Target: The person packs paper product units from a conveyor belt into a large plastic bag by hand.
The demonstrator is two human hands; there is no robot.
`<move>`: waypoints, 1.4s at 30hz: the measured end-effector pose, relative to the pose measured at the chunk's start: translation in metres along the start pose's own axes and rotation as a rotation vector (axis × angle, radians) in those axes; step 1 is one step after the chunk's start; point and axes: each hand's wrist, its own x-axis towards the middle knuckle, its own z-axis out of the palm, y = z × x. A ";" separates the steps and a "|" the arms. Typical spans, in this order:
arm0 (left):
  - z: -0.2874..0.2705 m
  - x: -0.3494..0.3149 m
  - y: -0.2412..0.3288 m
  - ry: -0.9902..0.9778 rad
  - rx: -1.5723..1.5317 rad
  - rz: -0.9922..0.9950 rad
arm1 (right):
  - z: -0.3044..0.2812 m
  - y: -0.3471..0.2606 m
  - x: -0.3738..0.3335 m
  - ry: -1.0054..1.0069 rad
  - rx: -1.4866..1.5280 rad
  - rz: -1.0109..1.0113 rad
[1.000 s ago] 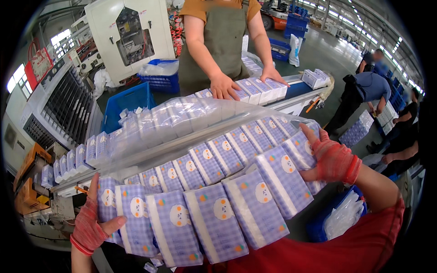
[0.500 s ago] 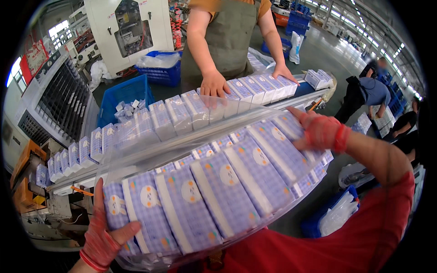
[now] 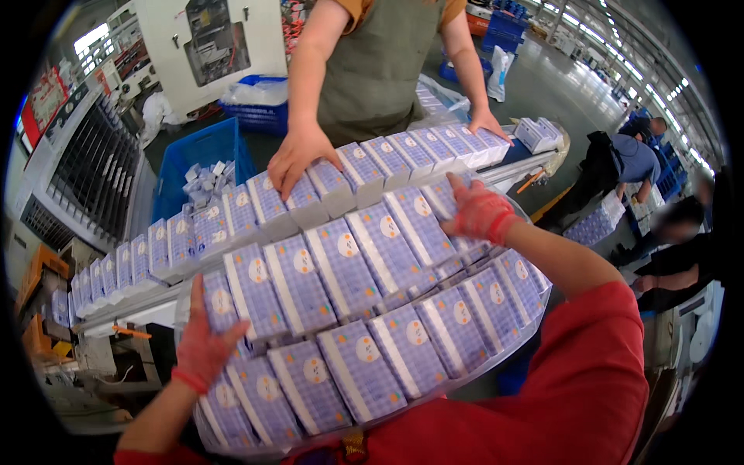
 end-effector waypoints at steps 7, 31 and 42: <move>-0.002 -0.009 0.000 0.026 -0.274 -0.200 | 0.006 0.094 -0.010 0.193 0.277 -0.168; -0.001 -0.007 -0.011 0.122 0.278 -0.160 | 0.028 0.121 -0.017 0.819 0.153 -0.100; 0.021 -0.003 0.042 -0.220 0.174 -0.140 | 0.071 0.122 -0.052 0.520 0.281 -0.140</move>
